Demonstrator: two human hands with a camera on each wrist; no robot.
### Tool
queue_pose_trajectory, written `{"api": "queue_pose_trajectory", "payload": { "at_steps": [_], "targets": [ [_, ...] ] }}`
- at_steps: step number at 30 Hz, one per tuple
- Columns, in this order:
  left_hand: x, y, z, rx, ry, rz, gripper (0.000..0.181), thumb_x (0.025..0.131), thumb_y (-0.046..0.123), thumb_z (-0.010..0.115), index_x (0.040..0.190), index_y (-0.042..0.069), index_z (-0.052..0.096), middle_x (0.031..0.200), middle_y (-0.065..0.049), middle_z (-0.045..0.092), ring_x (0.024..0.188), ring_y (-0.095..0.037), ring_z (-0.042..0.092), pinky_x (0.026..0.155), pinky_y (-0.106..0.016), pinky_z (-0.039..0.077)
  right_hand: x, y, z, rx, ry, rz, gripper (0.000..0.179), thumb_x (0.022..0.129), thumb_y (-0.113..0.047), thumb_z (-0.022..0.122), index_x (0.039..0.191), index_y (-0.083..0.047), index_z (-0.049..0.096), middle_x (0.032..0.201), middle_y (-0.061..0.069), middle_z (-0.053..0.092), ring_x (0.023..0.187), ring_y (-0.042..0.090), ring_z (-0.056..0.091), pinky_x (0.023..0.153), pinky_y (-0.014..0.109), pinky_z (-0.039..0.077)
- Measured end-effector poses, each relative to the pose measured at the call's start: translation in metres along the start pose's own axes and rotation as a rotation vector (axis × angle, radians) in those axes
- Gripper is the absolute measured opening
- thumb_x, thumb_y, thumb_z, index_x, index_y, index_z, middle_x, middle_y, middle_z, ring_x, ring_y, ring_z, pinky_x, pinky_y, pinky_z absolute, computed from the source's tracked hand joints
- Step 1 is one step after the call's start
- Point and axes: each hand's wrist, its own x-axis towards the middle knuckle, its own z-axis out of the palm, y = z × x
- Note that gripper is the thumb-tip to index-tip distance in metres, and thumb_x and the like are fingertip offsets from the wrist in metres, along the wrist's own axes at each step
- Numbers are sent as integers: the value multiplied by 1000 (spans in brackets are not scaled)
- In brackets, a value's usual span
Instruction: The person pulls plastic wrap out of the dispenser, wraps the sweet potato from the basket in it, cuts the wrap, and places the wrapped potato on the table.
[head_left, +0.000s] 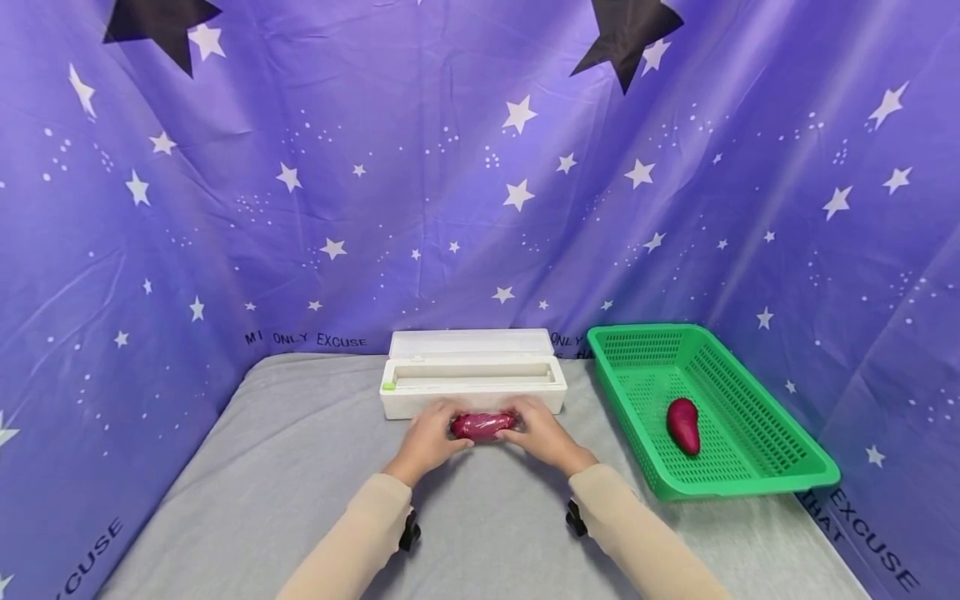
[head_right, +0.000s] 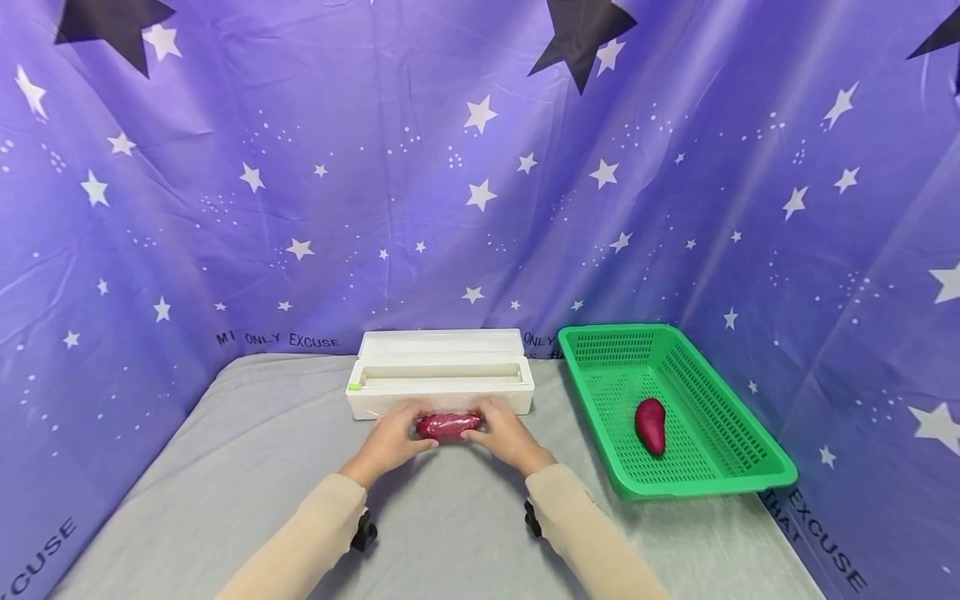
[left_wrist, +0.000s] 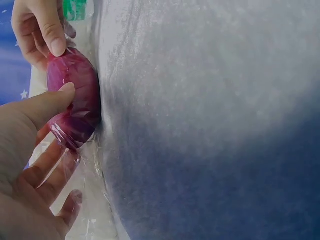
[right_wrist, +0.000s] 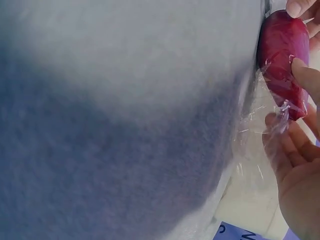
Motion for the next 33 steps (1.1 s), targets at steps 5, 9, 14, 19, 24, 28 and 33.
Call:
{"api": "queue_pose_trajectory", "payload": {
  "at_steps": [5,9,14,19,24,28,33],
  "targets": [
    [0,-2,0,-23,7,26,47,77,22,88,119,11,70,120,-6,66,112,-25,61,96,-47,47,-2,0,1,31,-26,15,28,83,-20,83,104,-8,70,90,-3,65,81,12,57,73,31,51],
    [-1,-3,-2,-73,2,52,44,78,17,87,118,7,70,119,-8,66,109,-25,62,95,-44,50,-3,-1,0,53,-52,37,26,83,-21,83,102,-8,70,83,-7,64,73,7,56,68,27,50],
    [-2,-6,-5,-128,-30,79,43,80,13,85,118,5,70,118,-10,66,109,-27,62,96,-45,50,-4,-5,-2,62,-77,45,25,83,-22,83,100,-9,71,82,-6,65,72,7,55,67,26,50],
    [-2,-8,-9,-146,-70,71,43,81,13,84,121,5,69,119,-11,66,109,-28,62,96,-46,50,-5,-9,-2,92,-115,57,23,84,-22,82,98,-8,71,81,-6,65,70,6,57,63,24,51],
    [-3,-11,-10,-132,-93,78,43,81,15,84,120,4,70,117,-11,67,108,-28,62,95,-47,50,-6,-10,-2,98,-151,68,22,86,-22,81,100,-8,71,82,-6,66,71,6,58,63,24,52],
    [-4,-10,-11,-122,-114,58,42,82,20,84,120,6,72,116,-10,69,106,-26,63,94,-45,50,-7,-10,-4,117,-185,72,24,88,-22,79,104,-6,71,83,-5,66,67,7,58,59,25,52],
    [-7,-7,-13,-115,-140,60,43,81,22,85,119,7,72,110,-8,71,100,-23,65,88,-41,52,-10,-8,-7,162,-239,100,25,90,-25,77,106,-8,70,82,-5,65,59,9,57,49,27,51]
  ]
}}
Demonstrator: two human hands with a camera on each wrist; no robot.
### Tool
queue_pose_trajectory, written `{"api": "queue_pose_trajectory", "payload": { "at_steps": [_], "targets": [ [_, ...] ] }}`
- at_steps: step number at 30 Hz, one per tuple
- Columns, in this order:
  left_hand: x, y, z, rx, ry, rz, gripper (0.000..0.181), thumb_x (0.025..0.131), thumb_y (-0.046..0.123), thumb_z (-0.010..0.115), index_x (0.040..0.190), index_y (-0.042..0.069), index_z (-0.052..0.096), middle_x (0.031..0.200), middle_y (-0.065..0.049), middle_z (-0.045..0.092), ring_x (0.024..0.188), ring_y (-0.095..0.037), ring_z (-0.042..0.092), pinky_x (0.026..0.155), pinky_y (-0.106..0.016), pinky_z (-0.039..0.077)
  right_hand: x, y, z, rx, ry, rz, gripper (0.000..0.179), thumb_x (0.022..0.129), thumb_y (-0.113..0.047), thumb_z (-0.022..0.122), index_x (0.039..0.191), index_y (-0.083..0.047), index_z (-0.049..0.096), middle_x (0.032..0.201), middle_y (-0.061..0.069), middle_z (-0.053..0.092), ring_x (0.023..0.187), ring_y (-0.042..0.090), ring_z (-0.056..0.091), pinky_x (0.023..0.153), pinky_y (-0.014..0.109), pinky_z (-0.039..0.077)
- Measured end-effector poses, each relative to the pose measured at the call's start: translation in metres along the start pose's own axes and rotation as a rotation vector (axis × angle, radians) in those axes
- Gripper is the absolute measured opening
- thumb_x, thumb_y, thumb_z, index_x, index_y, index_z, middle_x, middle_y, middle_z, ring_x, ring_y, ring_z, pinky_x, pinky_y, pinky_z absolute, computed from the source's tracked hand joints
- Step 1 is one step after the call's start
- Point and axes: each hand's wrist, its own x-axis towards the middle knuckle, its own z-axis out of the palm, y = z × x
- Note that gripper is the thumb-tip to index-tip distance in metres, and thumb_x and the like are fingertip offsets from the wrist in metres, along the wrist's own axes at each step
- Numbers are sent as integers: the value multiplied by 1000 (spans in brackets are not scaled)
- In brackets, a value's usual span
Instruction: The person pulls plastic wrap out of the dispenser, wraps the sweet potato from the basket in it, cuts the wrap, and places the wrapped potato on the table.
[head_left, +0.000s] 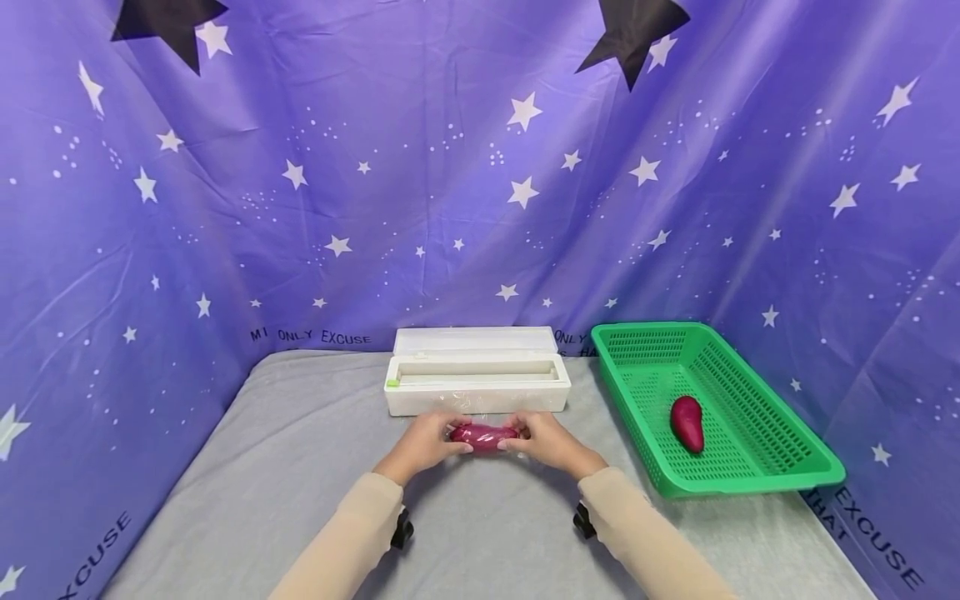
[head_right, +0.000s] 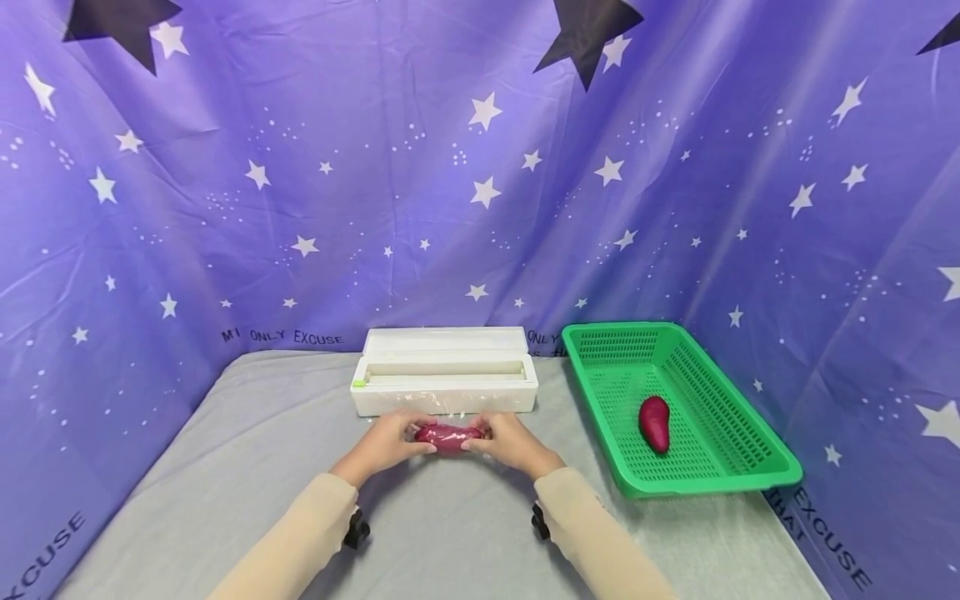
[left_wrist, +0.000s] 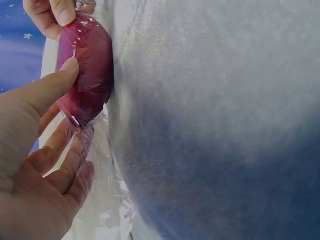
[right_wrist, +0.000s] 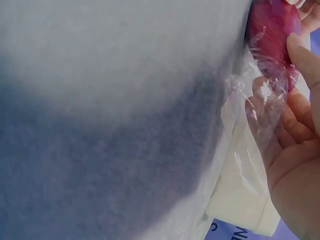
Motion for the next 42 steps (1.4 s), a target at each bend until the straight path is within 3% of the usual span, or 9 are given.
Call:
{"api": "queue_pose_trajectory", "payload": {
  "at_steps": [4,10,18,23,32,42],
  "targets": [
    [-2,4,-3,3,-33,6,43,81,24,85,118,7,73,106,-6,72,97,-21,66,86,-39,53,-4,0,-1,9,-31,1,25,90,-29,77,106,-11,70,83,-5,66,59,10,57,48,28,51],
    [-7,9,-7,32,-61,3,41,81,28,85,116,9,74,104,-4,72,96,-19,65,85,-39,53,-9,-1,0,-18,-49,-57,27,90,-32,77,106,-11,71,85,-6,69,66,8,60,59,26,52],
    [-13,13,-8,72,-46,29,40,82,28,85,114,6,75,105,-5,73,96,-19,66,86,-39,53,-11,0,1,-13,-66,-96,27,91,-29,76,108,-8,71,84,-7,68,71,6,60,64,25,52],
    [-15,11,-7,62,-31,6,40,82,29,85,113,6,75,100,-4,73,90,-17,65,81,-37,54,-9,0,1,-7,-74,-98,29,92,-29,74,112,-7,72,86,-7,69,68,5,59,61,25,52],
    [-18,10,-5,-8,-32,-83,44,82,32,84,115,5,74,101,-6,73,87,-17,67,78,-36,55,-8,-4,2,-44,-60,-110,31,94,-29,72,116,-6,71,96,-4,70,79,7,62,71,26,53],
    [-23,8,-5,-42,-64,-96,40,83,35,83,109,5,75,96,-4,74,83,-14,68,75,-33,56,-9,-7,3,-54,-53,-124,39,97,-30,68,122,-1,69,105,1,70,85,10,62,75,28,53]
  ]
}}
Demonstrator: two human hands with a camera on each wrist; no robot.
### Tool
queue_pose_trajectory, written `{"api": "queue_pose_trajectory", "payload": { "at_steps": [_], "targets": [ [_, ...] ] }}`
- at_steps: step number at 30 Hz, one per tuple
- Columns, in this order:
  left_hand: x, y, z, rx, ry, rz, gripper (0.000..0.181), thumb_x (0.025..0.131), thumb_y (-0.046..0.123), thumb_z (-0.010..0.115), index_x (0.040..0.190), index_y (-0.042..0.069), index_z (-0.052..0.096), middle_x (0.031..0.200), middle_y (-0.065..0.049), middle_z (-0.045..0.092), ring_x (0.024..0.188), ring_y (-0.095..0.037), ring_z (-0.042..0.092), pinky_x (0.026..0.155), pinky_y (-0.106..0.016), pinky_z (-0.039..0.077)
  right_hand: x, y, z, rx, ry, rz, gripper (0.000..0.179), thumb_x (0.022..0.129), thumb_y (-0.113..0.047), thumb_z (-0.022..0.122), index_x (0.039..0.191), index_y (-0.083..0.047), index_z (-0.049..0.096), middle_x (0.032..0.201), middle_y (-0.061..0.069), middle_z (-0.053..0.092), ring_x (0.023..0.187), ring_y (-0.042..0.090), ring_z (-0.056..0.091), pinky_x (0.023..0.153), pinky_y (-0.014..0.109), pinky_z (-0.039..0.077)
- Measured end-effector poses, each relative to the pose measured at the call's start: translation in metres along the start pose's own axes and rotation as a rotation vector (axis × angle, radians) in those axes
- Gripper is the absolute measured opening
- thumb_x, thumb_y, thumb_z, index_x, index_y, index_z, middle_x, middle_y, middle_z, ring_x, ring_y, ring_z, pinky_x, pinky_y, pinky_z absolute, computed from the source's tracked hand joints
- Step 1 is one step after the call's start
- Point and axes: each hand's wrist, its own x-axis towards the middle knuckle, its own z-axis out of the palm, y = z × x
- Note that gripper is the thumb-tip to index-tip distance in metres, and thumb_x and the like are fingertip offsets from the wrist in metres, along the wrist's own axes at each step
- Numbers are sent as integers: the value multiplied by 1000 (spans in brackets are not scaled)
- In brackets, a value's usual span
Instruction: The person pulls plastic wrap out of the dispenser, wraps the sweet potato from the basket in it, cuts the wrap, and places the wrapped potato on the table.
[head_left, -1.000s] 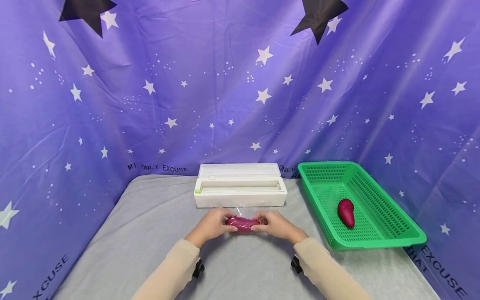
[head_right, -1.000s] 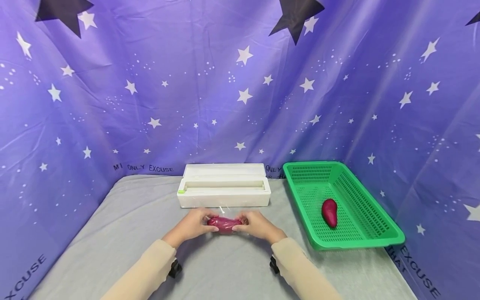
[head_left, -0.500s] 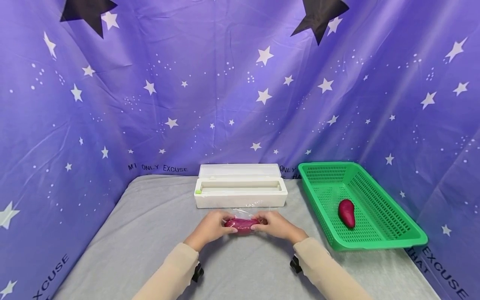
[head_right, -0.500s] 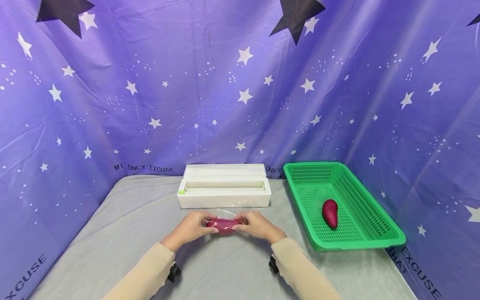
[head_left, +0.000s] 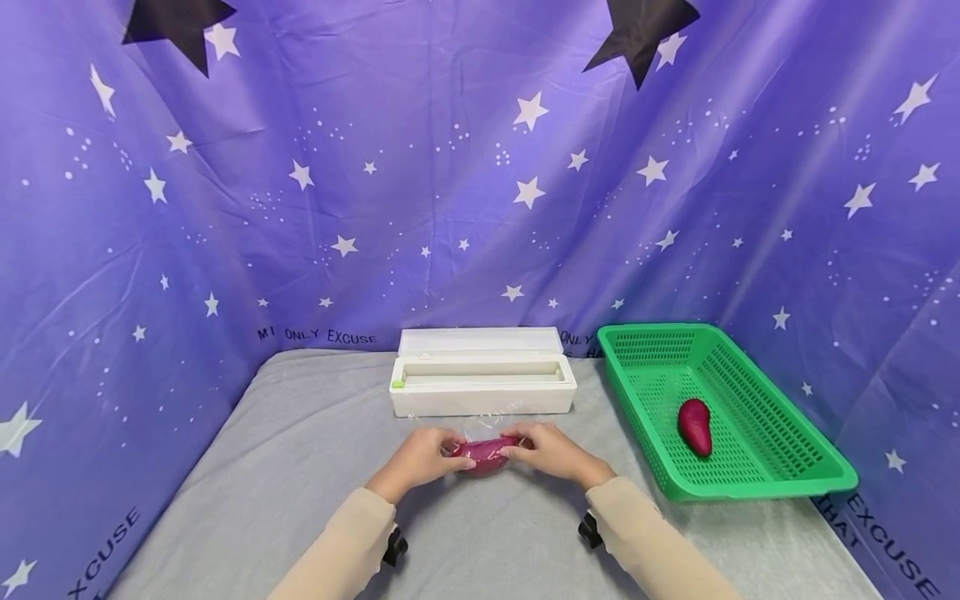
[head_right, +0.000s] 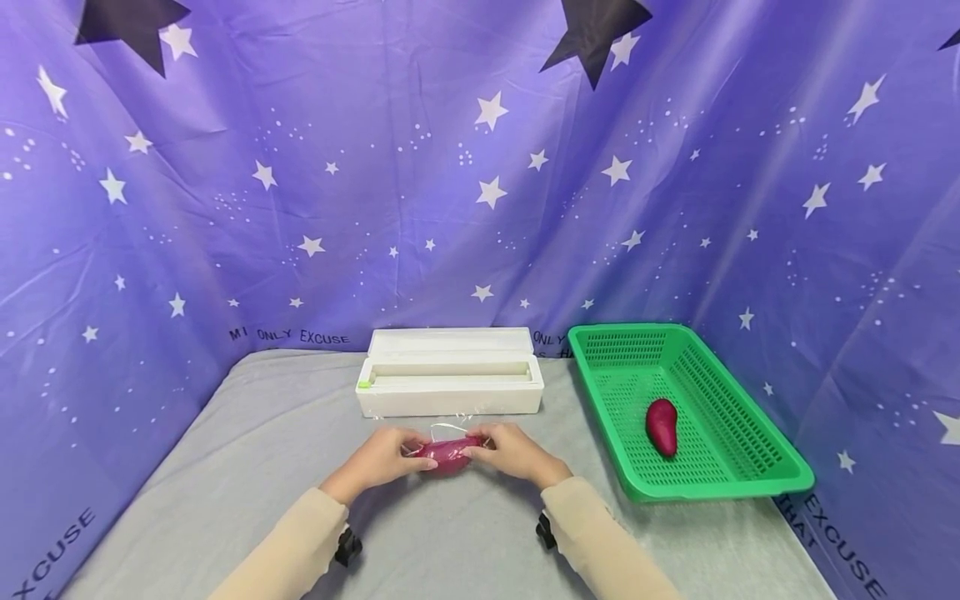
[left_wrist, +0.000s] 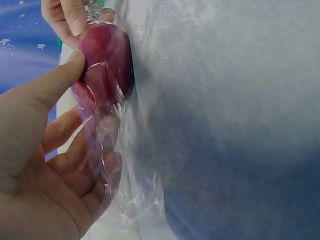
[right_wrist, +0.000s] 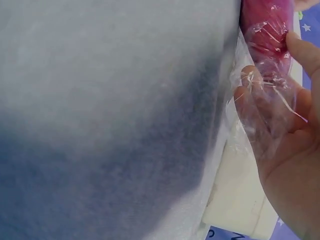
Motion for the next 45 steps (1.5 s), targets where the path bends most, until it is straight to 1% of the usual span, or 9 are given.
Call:
{"api": "queue_pose_trajectory", "payload": {
  "at_steps": [6,13,16,23,28,33,36,40,45],
  "targets": [
    [0,-2,1,-24,-26,11,42,86,36,80,112,4,74,101,-7,74,87,-16,69,77,-35,57,0,0,-3,0,-5,-9,38,96,-30,69,119,0,70,101,0,70,83,10,62,75,29,53],
    [0,0,0,-36,-73,46,44,87,37,80,116,4,74,104,-7,74,87,-16,69,76,-33,56,-9,2,-5,53,-76,43,25,97,-31,68,110,-11,72,85,-7,67,66,6,58,61,26,52],
    [-2,2,-1,-48,-89,60,43,87,36,80,115,4,74,103,-6,74,86,-15,69,74,-30,56,-14,-1,-7,73,-101,69,25,98,-33,67,109,-12,71,81,-4,66,59,8,57,55,27,51],
    [-4,5,-3,-69,-131,55,43,87,39,79,113,5,75,100,-2,75,83,-8,65,71,-27,54,-24,-7,-9,93,-130,79,26,99,-32,64,111,-10,70,78,0,67,61,6,56,57,25,49],
    [-5,7,-4,-115,-156,61,41,89,37,76,114,5,75,103,-3,74,82,-9,64,69,-27,53,-27,-10,-11,110,-150,72,26,100,-30,63,112,-7,70,78,3,67,59,5,55,55,24,49],
    [-5,6,-4,-145,-183,-11,44,92,41,72,118,5,73,108,-5,73,84,-11,62,69,-30,53,-26,-6,-9,53,-141,67,29,102,-34,60,112,-9,72,83,-2,67,68,4,55,63,26,50],
    [-3,4,-3,-157,-194,-60,45,93,44,69,119,7,73,106,-3,72,83,-11,60,71,-32,53,-24,-2,-7,38,-141,92,31,102,-37,58,113,-11,72,81,-5,67,67,4,55,63,26,49],
    [-2,2,-2,-153,-183,-87,42,95,46,66,114,9,75,88,1,70,72,-9,59,67,-32,51,-23,0,-7,60,-146,137,31,103,-38,56,111,-12,72,73,-2,64,61,7,54,58,27,48],
    [-3,3,-3,-119,-166,-113,37,96,48,64,101,12,75,69,1,64,61,-8,54,59,-30,45,-21,1,-7,54,-150,175,33,104,-41,54,109,-12,71,71,-3,62,60,9,56,57,27,49]
  ]
}}
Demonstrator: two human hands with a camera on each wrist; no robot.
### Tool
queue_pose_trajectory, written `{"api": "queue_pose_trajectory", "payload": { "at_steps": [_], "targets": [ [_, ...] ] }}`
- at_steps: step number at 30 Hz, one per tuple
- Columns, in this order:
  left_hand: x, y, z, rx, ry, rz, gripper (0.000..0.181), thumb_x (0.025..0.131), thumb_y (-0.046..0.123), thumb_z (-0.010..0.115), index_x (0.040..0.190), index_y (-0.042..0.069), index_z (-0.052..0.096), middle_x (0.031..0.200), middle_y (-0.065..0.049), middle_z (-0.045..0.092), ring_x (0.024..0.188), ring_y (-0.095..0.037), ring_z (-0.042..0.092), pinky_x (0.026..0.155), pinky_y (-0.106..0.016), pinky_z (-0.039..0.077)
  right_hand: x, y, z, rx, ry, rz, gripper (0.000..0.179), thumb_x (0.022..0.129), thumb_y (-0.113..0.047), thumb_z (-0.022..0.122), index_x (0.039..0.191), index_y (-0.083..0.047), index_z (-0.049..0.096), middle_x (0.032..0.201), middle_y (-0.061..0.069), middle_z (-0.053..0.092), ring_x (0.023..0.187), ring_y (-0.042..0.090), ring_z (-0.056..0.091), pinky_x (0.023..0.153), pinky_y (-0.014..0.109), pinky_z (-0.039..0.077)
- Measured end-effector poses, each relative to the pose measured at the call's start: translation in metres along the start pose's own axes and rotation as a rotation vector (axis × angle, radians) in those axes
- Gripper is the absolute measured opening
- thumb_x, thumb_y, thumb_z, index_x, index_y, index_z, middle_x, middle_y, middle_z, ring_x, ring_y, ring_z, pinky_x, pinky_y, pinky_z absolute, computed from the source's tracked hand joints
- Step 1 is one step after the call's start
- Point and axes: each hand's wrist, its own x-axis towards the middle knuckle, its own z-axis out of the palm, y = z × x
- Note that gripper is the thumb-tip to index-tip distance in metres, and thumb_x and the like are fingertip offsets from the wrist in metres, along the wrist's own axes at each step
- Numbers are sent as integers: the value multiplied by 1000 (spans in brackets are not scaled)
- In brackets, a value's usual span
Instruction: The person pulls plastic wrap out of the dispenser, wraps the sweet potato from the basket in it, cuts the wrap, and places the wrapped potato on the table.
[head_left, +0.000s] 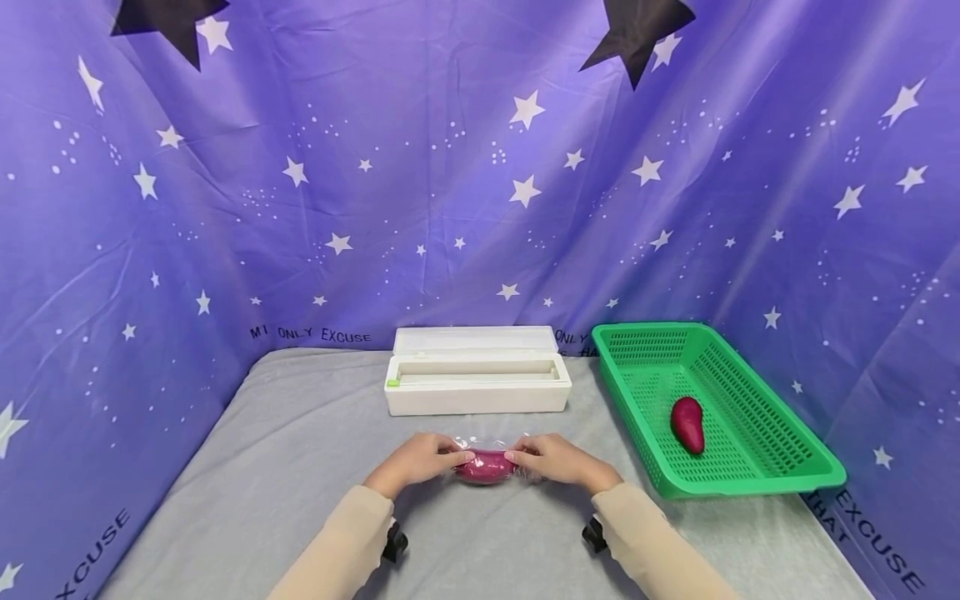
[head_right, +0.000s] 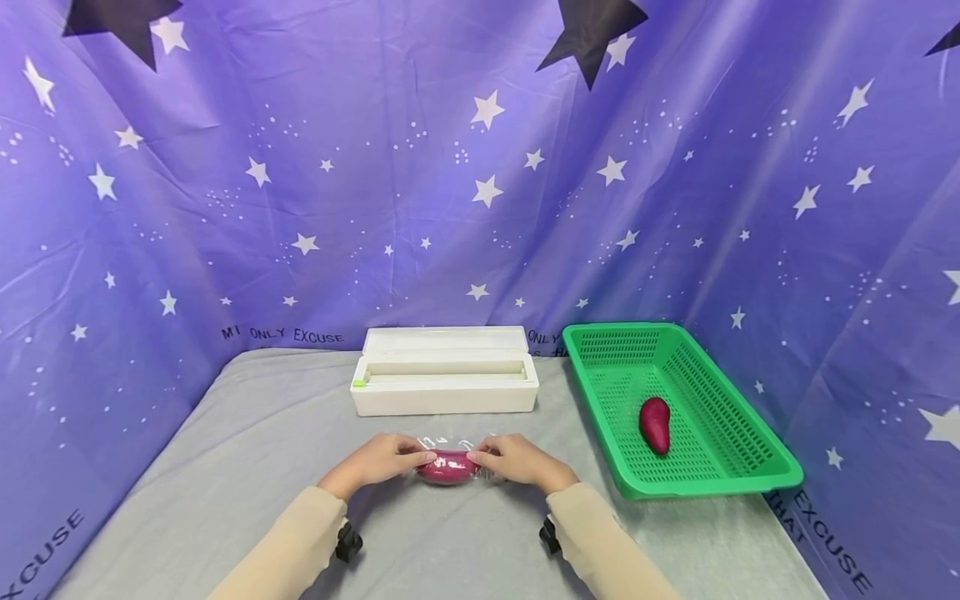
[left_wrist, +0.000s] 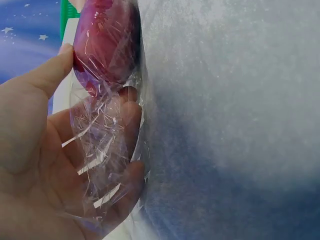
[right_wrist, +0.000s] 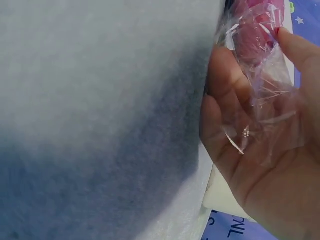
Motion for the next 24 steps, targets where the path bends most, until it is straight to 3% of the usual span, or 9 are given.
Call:
{"api": "queue_pose_trajectory", "payload": {
  "at_steps": [3,7,11,14,16,18,24],
  "targets": [
    [-1,2,-1,37,10,-1,39,95,50,64,101,13,75,71,2,65,64,-9,55,62,-32,46,0,0,0,13,-12,16,35,104,-42,52,110,-11,70,70,-3,61,58,12,58,54,29,51],
    [0,4,-2,140,67,40,44,92,52,67,113,13,73,93,-1,71,82,-15,64,76,-40,53,0,1,0,35,-27,28,34,104,-42,52,108,-12,69,70,-2,61,55,12,58,51,31,53],
    [3,10,-1,301,137,227,39,92,41,72,123,17,69,121,-4,68,111,-24,63,94,-47,51,0,3,0,69,-40,33,32,104,-41,52,105,-13,69,71,0,62,53,12,58,50,33,54],
    [6,14,0,386,160,403,25,93,26,72,116,19,73,120,-1,68,114,-21,62,99,-43,49,0,3,0,73,-44,34,33,104,-42,52,105,-14,69,72,0,63,52,12,57,50,32,54],
    [7,16,1,398,155,466,18,92,19,72,109,19,76,112,3,70,109,-17,64,97,-39,49,0,3,-1,51,-37,20,33,104,-42,52,105,-13,69,71,0,62,53,11,56,51,31,53],
    [8,17,1,394,145,488,16,90,16,71,105,17,77,106,5,71,103,-14,65,95,-36,50,-1,2,-2,36,-32,10,33,104,-42,52,106,-13,70,71,0,63,54,10,56,51,29,52],
    [8,15,3,372,115,443,27,85,30,81,109,18,76,110,5,72,106,-13,64,96,-34,49,-4,1,-2,47,-19,-5,33,104,-37,55,110,-9,70,73,0,65,56,11,57,51,28,51]
  ]
}}
